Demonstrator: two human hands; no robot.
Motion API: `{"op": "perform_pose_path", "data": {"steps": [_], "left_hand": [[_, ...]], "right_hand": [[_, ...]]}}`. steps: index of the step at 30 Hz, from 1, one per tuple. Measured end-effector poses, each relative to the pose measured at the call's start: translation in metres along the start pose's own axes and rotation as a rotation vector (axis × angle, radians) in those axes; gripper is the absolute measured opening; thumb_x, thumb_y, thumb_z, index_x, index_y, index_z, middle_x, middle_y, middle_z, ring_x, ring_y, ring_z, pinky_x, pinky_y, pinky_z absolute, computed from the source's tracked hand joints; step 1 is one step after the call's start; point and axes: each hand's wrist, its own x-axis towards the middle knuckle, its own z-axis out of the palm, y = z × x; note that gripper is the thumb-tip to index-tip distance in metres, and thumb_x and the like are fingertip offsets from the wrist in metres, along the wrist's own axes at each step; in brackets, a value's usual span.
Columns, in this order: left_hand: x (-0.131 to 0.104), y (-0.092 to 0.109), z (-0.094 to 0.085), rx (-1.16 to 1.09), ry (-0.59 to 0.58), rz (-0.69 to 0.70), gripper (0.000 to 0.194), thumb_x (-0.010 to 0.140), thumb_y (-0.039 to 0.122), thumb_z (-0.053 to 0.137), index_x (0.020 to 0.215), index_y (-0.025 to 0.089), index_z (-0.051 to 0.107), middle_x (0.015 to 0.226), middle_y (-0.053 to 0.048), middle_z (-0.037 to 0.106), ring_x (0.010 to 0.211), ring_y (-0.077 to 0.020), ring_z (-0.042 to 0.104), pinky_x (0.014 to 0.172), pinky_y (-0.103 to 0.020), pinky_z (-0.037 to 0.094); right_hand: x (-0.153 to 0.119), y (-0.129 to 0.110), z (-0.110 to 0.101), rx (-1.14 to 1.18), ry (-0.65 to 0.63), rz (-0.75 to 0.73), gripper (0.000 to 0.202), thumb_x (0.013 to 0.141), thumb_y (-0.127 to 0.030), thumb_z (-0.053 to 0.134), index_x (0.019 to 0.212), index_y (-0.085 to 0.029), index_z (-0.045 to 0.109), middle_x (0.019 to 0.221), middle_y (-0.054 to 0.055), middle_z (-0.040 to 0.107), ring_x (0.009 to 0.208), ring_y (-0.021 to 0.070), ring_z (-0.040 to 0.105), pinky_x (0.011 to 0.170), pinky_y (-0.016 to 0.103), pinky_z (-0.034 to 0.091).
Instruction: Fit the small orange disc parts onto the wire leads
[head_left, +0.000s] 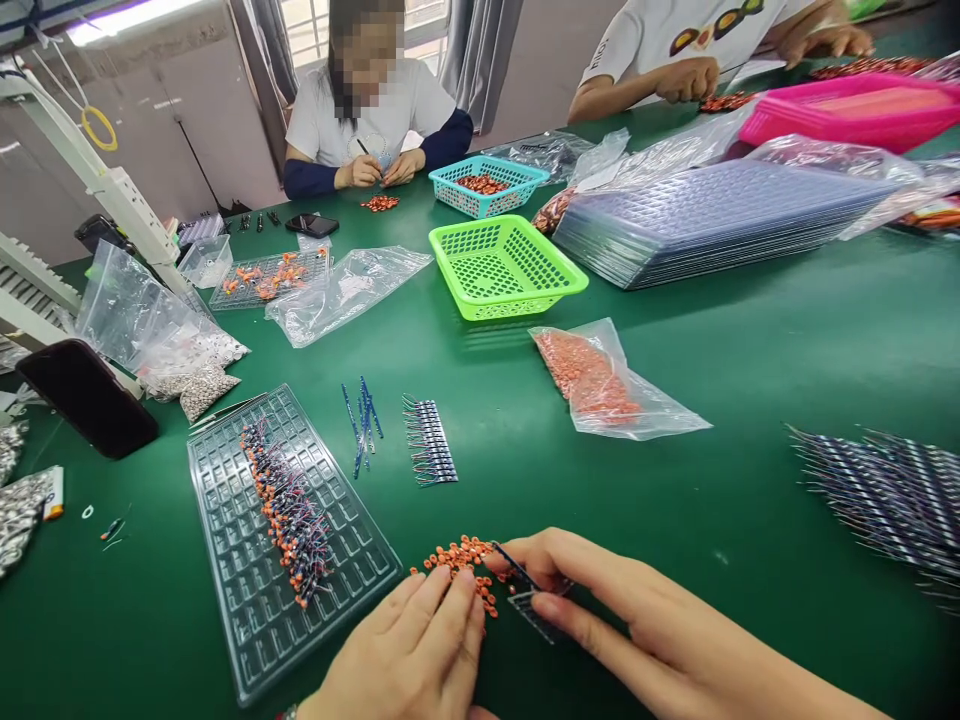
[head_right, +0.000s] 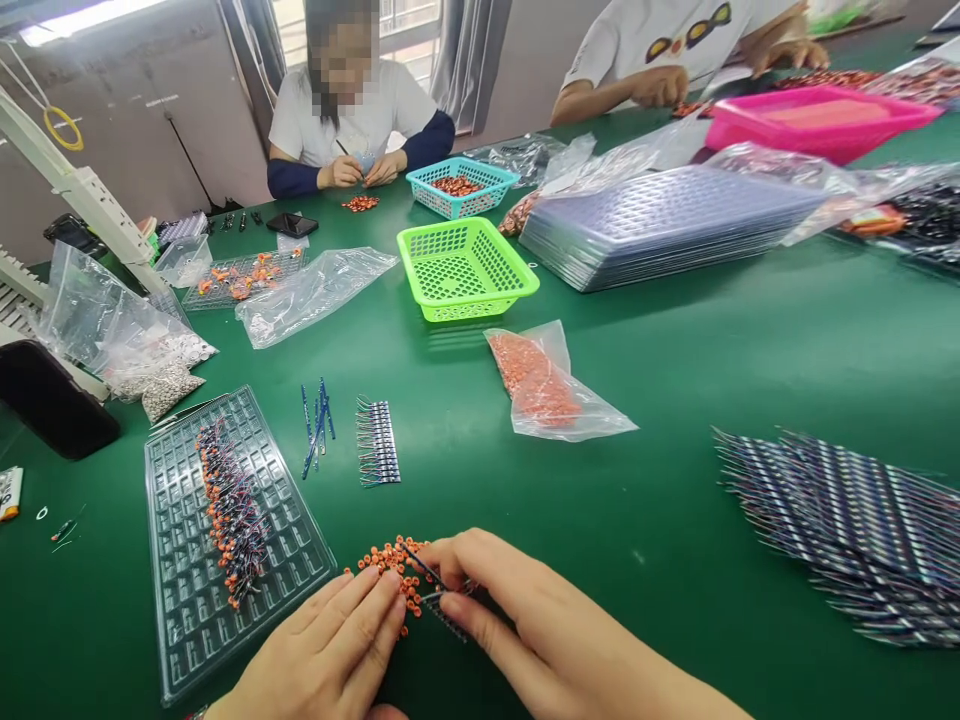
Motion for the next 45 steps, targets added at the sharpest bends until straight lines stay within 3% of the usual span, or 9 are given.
{"op": "perform_pose_path", "data": {"steps": [4,7,9,12,19,24,29,36,45], "left_hand": [[0.001,-0.002,-0.006,-0.020,0.051,0.002,0.057,0.102,0.049,0.026,0.112,0.010,0.067,0.115,-0.007,0.070,0.111,-0.0193,0.060,0.101,-0.030,0.044],[-0.003,-0.005,-0.014,-0.002,0.077,-0.074,0.050,0.103,0.039,0.028,0.108,0.010,0.068,0.109,-0.006,0.072,0.104,-0.0191,0.063,0.099,-0.030,0.043],[-0.006,-0.007,-0.018,0.017,0.074,-0.130,0.045,0.103,0.038,0.033,0.107,0.010,0.068,0.108,-0.007,0.073,0.102,-0.0201,0.064,0.098,-0.031,0.042],[-0.011,-0.009,-0.020,0.042,0.037,-0.150,0.043,0.101,0.040,0.038,0.110,0.009,0.067,0.112,-0.007,0.072,0.107,-0.0211,0.063,0.100,-0.032,0.040],[-0.009,-0.004,-0.015,0.053,0.032,-0.086,0.056,0.101,0.050,0.028,0.113,0.012,0.067,0.119,-0.006,0.069,0.114,-0.0219,0.060,0.105,-0.034,0.037],[-0.007,-0.003,-0.016,0.005,0.141,-0.045,0.056,0.104,0.042,0.023,0.104,0.010,0.069,0.102,-0.006,0.073,0.095,-0.0169,0.066,0.093,-0.028,0.046],[-0.008,-0.005,-0.016,0.029,-0.009,0.065,0.061,0.102,0.050,0.023,0.114,0.009,0.065,0.116,-0.007,0.070,0.110,-0.0179,0.063,0.098,-0.026,0.047],[-0.005,0.001,0.000,-0.026,0.130,0.006,0.062,0.102,0.050,0.021,0.110,0.008,0.067,0.112,-0.007,0.071,0.112,-0.0187,0.062,0.103,-0.027,0.045],[0.012,-0.005,-0.005,0.057,0.009,-0.048,0.065,0.095,0.062,0.035,0.119,0.007,0.062,0.126,-0.009,0.065,0.120,-0.0215,0.058,0.102,-0.029,0.046]], "right_hand": [[-0.001,0.000,0.000,-0.050,-0.007,-0.024,0.022,0.100,-0.028,0.041,0.093,-0.023,0.062,0.090,0.005,0.067,0.080,0.0203,0.064,0.074,0.029,0.057],[0.000,-0.003,0.004,-0.057,0.001,-0.104,0.024,0.098,-0.023,0.044,0.114,-0.022,0.063,0.113,0.009,0.067,0.103,0.0231,0.064,0.092,0.033,0.055],[0.001,-0.005,0.008,-0.084,-0.031,-0.176,0.035,0.096,-0.017,0.047,0.129,-0.021,0.058,0.129,0.011,0.062,0.120,0.0253,0.057,0.104,0.038,0.049],[0.002,-0.006,0.012,-0.150,-0.070,-0.228,0.043,0.094,-0.013,0.046,0.135,-0.018,0.056,0.135,0.013,0.059,0.128,0.0271,0.051,0.108,0.042,0.044],[0.000,-0.006,0.003,-0.130,-0.002,-0.172,0.035,0.098,-0.018,0.046,0.129,-0.020,0.061,0.129,0.013,0.062,0.121,0.0282,0.057,0.105,0.043,0.048],[-0.001,-0.009,0.002,-0.140,-0.146,-0.233,0.037,0.097,-0.016,0.046,0.132,-0.020,0.057,0.134,0.013,0.058,0.129,0.0271,0.049,0.109,0.044,0.044],[-0.001,-0.008,-0.004,-0.158,-0.134,-0.188,0.029,0.097,-0.015,0.044,0.119,-0.021,0.062,0.122,0.013,0.063,0.117,0.0270,0.058,0.102,0.042,0.051],[-0.003,-0.011,-0.010,-0.152,-0.188,-0.220,0.032,0.096,-0.015,0.045,0.124,-0.020,0.059,0.129,0.012,0.059,0.124,0.0260,0.052,0.108,0.041,0.045],[0.000,-0.009,-0.016,-0.162,-0.171,-0.204,0.038,0.097,-0.017,0.044,0.134,-0.017,0.054,0.132,0.014,0.056,0.125,0.0267,0.050,0.108,0.042,0.044]]}}
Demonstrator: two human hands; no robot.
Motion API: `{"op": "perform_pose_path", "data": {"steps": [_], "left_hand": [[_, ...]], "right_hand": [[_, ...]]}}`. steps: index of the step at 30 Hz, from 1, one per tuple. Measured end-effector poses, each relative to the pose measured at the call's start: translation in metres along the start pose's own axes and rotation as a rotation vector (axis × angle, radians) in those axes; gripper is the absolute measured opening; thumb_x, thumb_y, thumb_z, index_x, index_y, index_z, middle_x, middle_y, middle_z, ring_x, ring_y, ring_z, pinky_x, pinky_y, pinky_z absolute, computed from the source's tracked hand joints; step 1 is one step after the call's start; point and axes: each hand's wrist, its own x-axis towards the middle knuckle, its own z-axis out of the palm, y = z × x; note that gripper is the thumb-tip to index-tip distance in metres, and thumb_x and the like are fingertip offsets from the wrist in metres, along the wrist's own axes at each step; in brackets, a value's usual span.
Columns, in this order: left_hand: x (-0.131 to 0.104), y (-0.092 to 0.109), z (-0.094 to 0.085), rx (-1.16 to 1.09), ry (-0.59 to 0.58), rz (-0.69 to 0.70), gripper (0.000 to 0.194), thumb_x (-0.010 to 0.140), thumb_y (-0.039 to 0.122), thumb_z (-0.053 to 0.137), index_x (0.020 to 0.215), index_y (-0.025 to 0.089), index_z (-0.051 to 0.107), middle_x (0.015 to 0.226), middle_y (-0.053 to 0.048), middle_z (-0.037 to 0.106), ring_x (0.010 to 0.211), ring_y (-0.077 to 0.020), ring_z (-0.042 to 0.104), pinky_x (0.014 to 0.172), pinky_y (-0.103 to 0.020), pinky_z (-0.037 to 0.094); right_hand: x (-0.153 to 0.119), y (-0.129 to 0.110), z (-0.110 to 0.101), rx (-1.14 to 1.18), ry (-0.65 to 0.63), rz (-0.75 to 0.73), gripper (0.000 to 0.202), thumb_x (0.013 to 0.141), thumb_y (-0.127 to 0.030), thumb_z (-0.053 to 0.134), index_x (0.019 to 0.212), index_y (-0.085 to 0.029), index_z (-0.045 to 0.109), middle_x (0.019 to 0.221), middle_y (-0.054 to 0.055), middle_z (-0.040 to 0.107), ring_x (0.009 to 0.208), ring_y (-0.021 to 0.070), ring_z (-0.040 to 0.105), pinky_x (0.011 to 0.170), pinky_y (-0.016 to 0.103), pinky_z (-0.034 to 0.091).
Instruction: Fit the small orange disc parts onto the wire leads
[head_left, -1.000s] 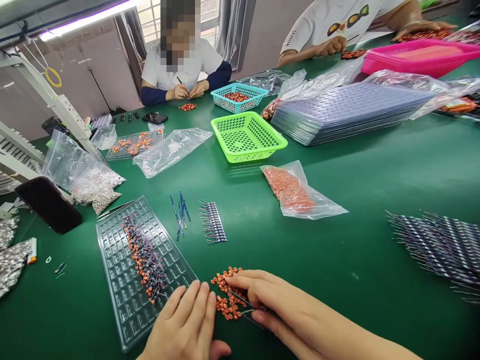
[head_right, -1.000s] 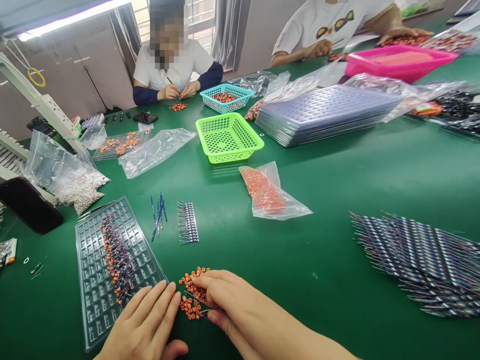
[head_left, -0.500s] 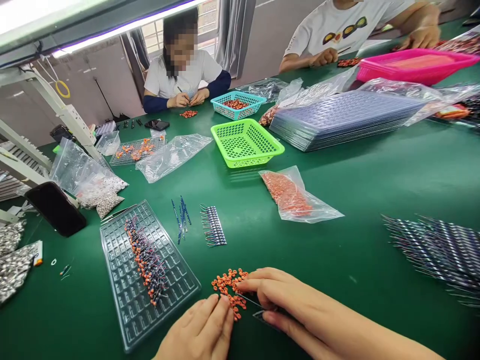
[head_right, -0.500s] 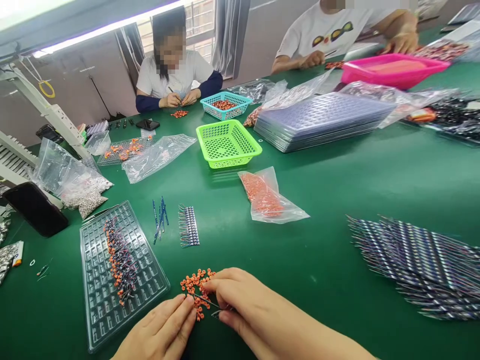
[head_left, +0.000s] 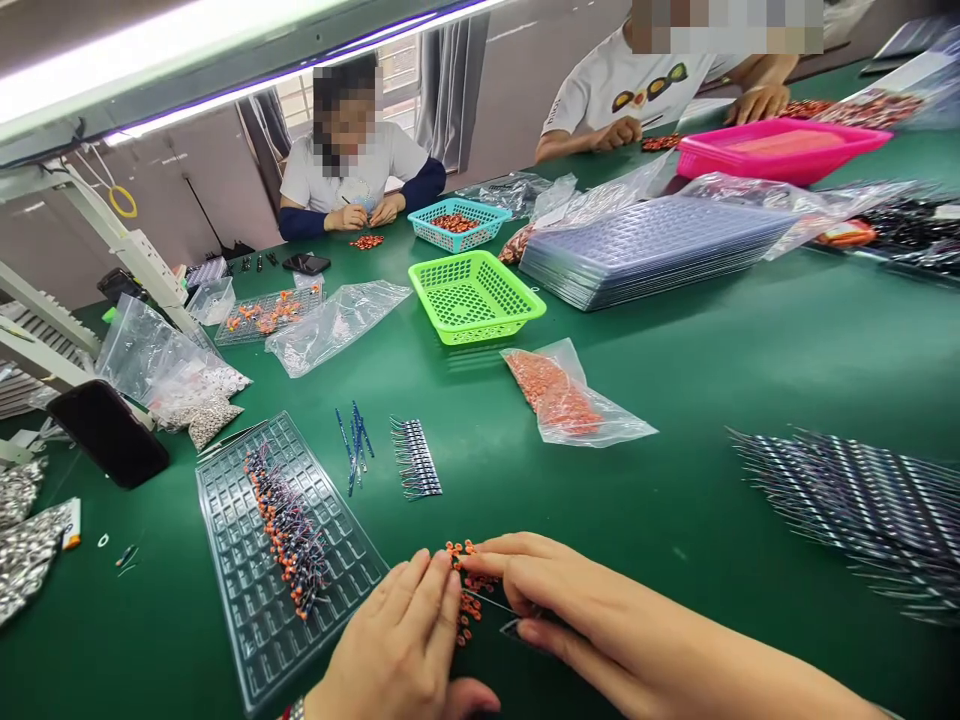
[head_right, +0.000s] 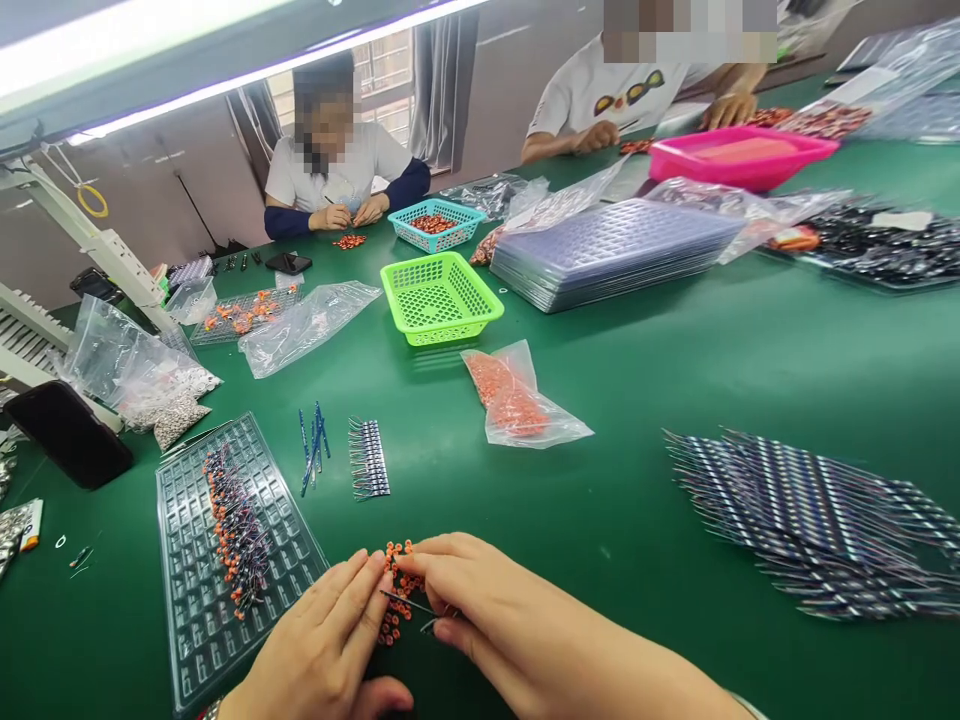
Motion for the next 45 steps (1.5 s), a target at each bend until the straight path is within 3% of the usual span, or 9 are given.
{"op": "perform_pose_path", "data": {"steps": [6,9,13,18,27,31,45], "left_hand": [[0.005,0.000,0.002,-0.005,-0.005,0.039,0.069,0.093,0.067,0.034,0.119,0.009,0.063,0.128,-0.008,0.065,0.121,-0.0214,0.056,0.103,-0.029,0.046],[-0.002,-0.003,-0.002,-0.025,0.026,0.105,0.066,0.098,0.059,0.028,0.116,0.007,0.064,0.121,-0.010,0.068,0.116,-0.0226,0.059,0.101,-0.030,0.046],[-0.013,-0.004,-0.007,-0.081,0.101,0.147,0.057,0.103,0.044,0.023,0.108,0.009,0.068,0.103,-0.007,0.072,0.098,-0.0169,0.065,0.090,-0.026,0.050],[-0.012,-0.007,-0.010,-0.028,0.009,0.185,0.064,0.100,0.054,0.021,0.116,0.011,0.065,0.117,-0.005,0.069,0.109,-0.0174,0.062,0.094,-0.027,0.050],[0.007,-0.002,0.000,-0.044,-0.035,0.041,0.070,0.089,0.069,0.041,0.121,0.010,0.061,0.126,-0.006,0.066,0.119,-0.0194,0.057,0.101,-0.029,0.046],[0.009,0.000,0.002,-0.049,-0.016,0.047,0.068,0.091,0.068,0.038,0.119,0.011,0.061,0.124,-0.005,0.067,0.118,-0.0196,0.058,0.102,-0.030,0.045],[0.017,-0.003,-0.003,0.010,-0.122,0.107,0.069,0.092,0.069,0.033,0.126,0.015,0.059,0.133,-0.001,0.061,0.124,-0.0209,0.053,0.105,-0.035,0.040]], "right_hand": [[-0.005,0.001,-0.010,-0.008,-0.015,0.042,0.023,0.097,-0.023,0.046,0.112,-0.021,0.063,0.112,0.011,0.064,0.107,0.0263,0.059,0.095,0.039,0.052],[-0.009,0.003,-0.016,-0.001,0.014,0.078,0.022,0.098,-0.026,0.045,0.111,-0.023,0.062,0.107,0.010,0.064,0.100,0.0257,0.061,0.090,0.037,0.053],[-0.012,0.002,-0.017,0.011,-0.023,0.094,0.020,0.098,-0.030,0.047,0.106,-0.023,0.063,0.100,0.008,0.064,0.093,0.0245,0.061,0.085,0.034,0.053],[-0.007,0.000,-0.013,0.000,-0.048,0.112,0.020,0.098,-0.027,0.044,0.103,-0.021,0.062,0.092,0.007,0.060,0.083,0.0220,0.059,0.079,0.033,0.053],[-0.005,-0.001,-0.014,-0.060,-0.057,0.096,0.021,0.097,-0.019,0.040,0.102,-0.019,0.060,0.098,0.010,0.060,0.091,0.0248,0.057,0.084,0.040,0.051],[-0.006,0.003,-0.019,-0.048,-0.006,0.121,0.020,0.098,-0.025,0.039,0.103,-0.019,0.058,0.099,0.009,0.061,0.091,0.0242,0.059,0.084,0.038,0.051],[-0.009,0.016,-0.023,-0.054,0.079,0.173,0.030,0.100,-0.042,0.043,0.099,-0.020,0.063,0.095,0.008,0.066,0.088,0.0245,0.063,0.081,0.034,0.053]]}}
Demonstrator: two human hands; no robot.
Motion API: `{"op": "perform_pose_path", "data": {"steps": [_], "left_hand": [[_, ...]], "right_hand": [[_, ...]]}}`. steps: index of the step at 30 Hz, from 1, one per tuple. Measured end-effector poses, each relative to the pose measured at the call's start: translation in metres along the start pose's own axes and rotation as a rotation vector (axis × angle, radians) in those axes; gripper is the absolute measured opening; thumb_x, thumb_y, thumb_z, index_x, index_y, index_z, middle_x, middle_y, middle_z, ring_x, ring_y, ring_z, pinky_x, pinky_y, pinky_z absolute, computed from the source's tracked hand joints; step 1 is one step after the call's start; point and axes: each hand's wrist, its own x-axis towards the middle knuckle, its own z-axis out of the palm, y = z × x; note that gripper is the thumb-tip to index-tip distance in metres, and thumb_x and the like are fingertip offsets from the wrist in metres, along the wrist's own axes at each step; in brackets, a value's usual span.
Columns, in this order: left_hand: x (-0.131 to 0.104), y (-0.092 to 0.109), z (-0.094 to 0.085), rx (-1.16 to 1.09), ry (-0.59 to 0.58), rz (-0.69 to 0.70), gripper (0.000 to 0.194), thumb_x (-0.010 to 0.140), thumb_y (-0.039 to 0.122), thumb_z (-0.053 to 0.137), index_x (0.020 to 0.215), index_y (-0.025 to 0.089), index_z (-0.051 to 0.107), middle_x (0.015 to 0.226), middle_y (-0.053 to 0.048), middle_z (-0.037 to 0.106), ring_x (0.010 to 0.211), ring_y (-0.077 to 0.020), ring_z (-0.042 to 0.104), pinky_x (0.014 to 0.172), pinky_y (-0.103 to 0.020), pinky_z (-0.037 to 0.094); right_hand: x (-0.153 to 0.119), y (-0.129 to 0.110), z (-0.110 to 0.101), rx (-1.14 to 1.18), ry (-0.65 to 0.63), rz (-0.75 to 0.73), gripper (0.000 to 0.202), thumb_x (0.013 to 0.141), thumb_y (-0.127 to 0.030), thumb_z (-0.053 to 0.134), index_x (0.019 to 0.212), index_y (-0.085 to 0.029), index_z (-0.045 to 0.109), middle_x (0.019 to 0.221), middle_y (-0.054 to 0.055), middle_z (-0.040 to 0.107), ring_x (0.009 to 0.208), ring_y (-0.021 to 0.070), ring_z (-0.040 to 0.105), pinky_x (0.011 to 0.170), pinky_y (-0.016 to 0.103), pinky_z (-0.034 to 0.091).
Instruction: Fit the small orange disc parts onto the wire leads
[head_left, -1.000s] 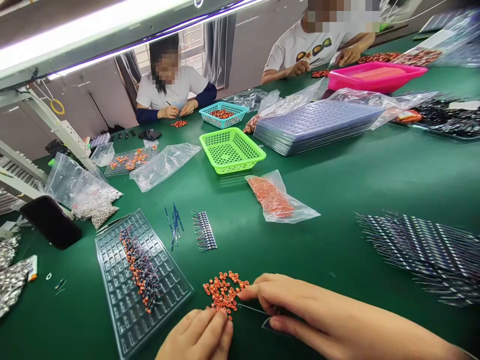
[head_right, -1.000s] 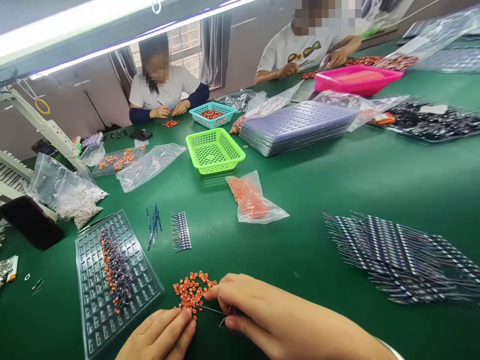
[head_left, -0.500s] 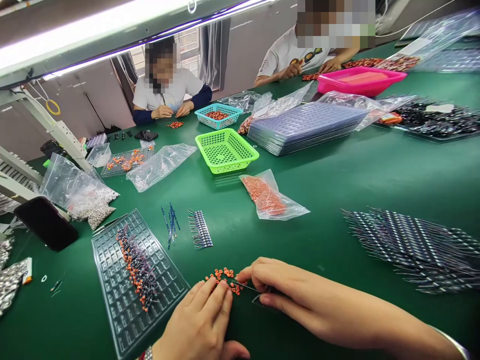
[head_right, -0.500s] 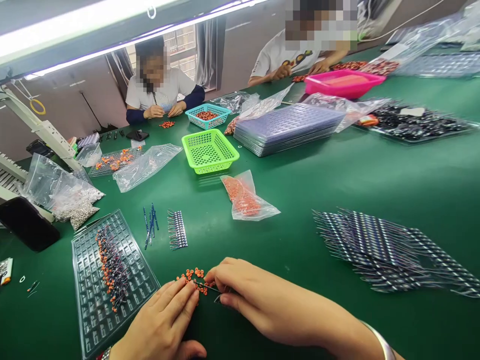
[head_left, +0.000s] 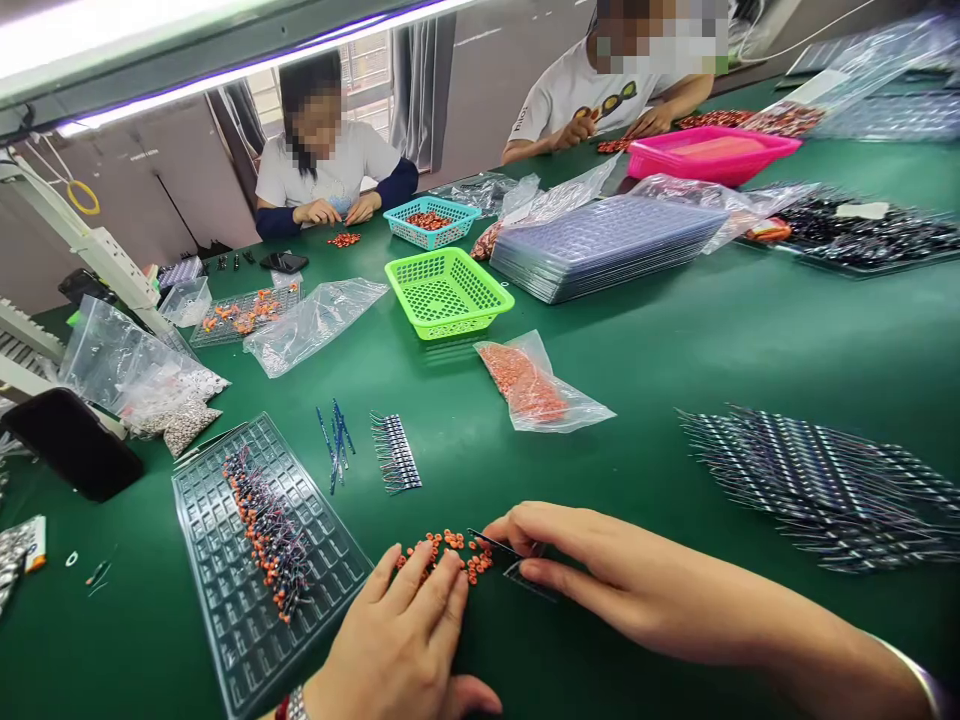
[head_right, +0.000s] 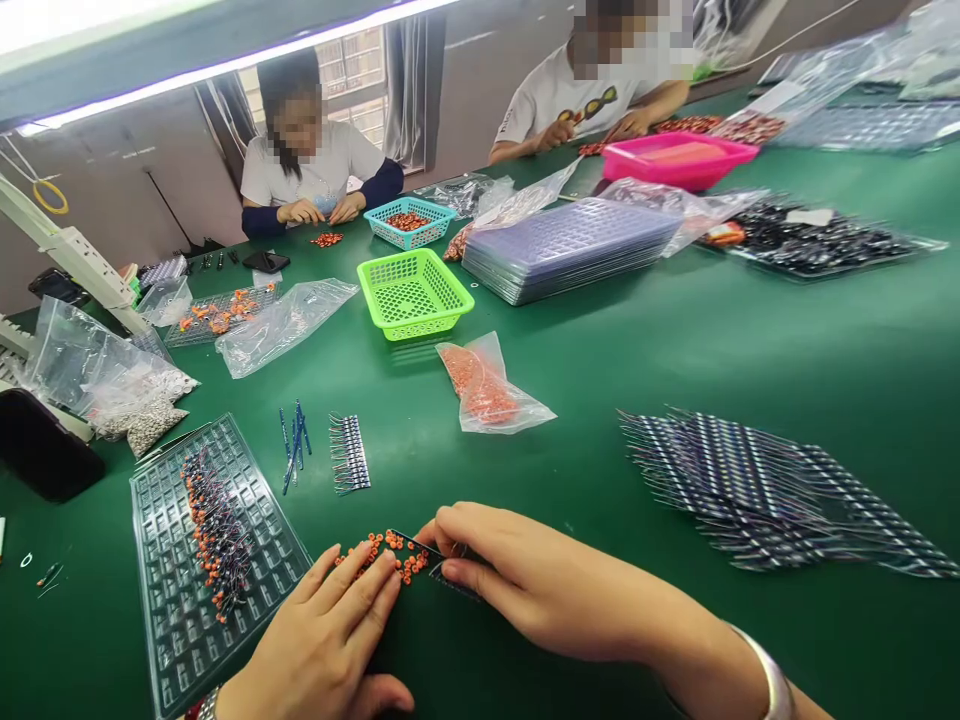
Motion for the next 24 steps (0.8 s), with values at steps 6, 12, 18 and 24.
{"op": "perform_pose_path", "data": {"steps": [6,12,18,24], "left_hand": [[-0.010,-0.002,0.001,-0.039,0.107,0.045,0.067,0.094,0.066,0.029,0.122,0.014,0.062,0.131,-0.004,0.063,0.123,-0.0217,0.053,0.112,-0.036,0.036],[-0.024,0.010,0.019,-0.120,0.341,0.039,0.021,0.097,0.023,0.051,0.098,0.023,0.072,0.105,0.005,0.072,0.108,-0.0117,0.061,0.119,-0.033,0.026],[-0.024,0.006,0.020,-0.070,0.295,0.056,0.047,0.101,0.050,0.033,0.104,0.021,0.071,0.117,0.002,0.069,0.114,-0.0154,0.058,0.114,-0.033,0.033],[-0.023,0.005,0.010,-0.135,0.329,0.002,0.029,0.100,0.030,0.046,0.095,0.014,0.070,0.085,-0.001,0.072,0.073,-0.0125,0.064,0.073,-0.024,0.052]], "right_hand": [[-0.001,0.003,0.000,0.000,0.072,0.019,0.030,0.098,-0.045,0.046,0.102,-0.021,0.064,0.095,0.008,0.067,0.088,0.0256,0.063,0.079,0.034,0.054],[0.003,0.000,-0.001,-0.002,0.012,0.016,0.026,0.099,-0.038,0.044,0.101,-0.021,0.063,0.093,0.006,0.066,0.083,0.0230,0.063,0.076,0.032,0.052],[0.005,0.004,0.001,0.002,0.003,0.028,0.024,0.100,-0.032,0.042,0.109,-0.020,0.060,0.098,0.007,0.065,0.088,0.0227,0.062,0.080,0.034,0.051],[0.007,0.007,0.001,0.011,0.021,0.049,0.023,0.100,-0.032,0.042,0.110,-0.020,0.060,0.103,0.008,0.065,0.093,0.0234,0.062,0.083,0.035,0.051]]}}
